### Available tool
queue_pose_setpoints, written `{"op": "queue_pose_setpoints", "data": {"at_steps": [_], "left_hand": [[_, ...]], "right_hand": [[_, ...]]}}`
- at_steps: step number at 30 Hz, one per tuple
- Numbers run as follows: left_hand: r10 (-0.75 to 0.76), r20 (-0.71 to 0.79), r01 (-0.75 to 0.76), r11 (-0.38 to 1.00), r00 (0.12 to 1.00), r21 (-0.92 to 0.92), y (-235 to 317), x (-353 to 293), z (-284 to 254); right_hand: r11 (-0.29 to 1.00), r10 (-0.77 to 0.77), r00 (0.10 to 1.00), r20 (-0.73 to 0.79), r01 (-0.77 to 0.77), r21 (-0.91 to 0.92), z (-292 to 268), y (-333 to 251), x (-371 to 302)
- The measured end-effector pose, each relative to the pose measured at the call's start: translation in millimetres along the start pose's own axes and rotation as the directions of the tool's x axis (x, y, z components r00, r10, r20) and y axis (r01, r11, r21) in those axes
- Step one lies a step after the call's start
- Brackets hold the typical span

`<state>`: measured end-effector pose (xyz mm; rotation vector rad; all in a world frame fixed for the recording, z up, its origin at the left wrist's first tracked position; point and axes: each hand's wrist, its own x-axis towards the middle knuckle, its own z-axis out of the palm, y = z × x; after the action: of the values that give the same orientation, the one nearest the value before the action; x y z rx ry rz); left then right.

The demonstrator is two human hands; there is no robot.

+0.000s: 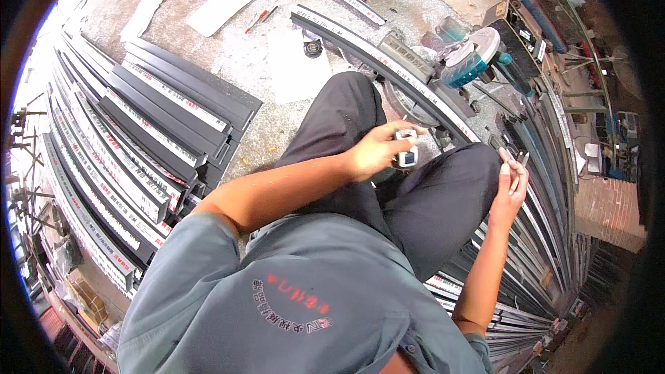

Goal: The person measures and marks metal profiles with a tape measure and marker, then uses a miter saw to cut them to length. The cut pieces are labeled and stacked nearby.

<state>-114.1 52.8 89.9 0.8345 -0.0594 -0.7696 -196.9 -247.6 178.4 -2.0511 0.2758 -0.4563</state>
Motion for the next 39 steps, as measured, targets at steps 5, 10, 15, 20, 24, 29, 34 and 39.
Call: {"op": "queue_pose_setpoints", "data": {"at_steps": [5,10,15,20,24,29,34,39], "left_hand": [[-0.023,0.220,0.048,0.993,0.975,-0.107,8.2,-10.4,45.4],[0.108,0.248,-0.064,0.981,0.963,-0.181,12.2,-28.9,64.7],[0.183,0.248,-0.101,0.945,0.951,-0.311,6.8,-45.3,73.8],[0.343,0.162,-0.372,0.904,0.925,0.210,9.5,-29.8,90.6],[0.206,0.259,-0.317,0.791,0.944,0.523,51.8,13.4,103.5],[0.037,0.356,-0.327,0.499,0.934,0.803,124.9,60.1,118.2],[0.105,0.317,-0.276,0.777,0.943,0.565,163.7,105.5,80.5],[0.064,0.042,-0.076,0.915,0.997,0.397,246.4,157.5,-73.9]], "right_hand": [[0.949,-0.182,0.945,0.273,0.096,0.300,73.0,-67.9,-41.5],[0.957,-0.287,0.927,0.241,0.263,0.126,103.3,-87.5,-64.8],[0.974,-0.228,0.952,0.205,0.223,0.047,94.6,-100.0,-79.4],[0.943,-0.218,0.965,0.147,0.247,-0.224,64.9,-113.8,-68.8],[0.906,-0.242,0.953,0.181,0.289,-0.310,38.2,-123.3,-39.1],[0.837,-0.297,0.929,0.222,0.365,-0.407,19.7,-119.8,15.7],[0.824,-0.259,0.916,0.305,0.375,-0.426,7.3,-58.3,80.1],[0.806,0.014,0.943,0.332,0.186,-0.562,-37.0,75.8,121.9]]}}
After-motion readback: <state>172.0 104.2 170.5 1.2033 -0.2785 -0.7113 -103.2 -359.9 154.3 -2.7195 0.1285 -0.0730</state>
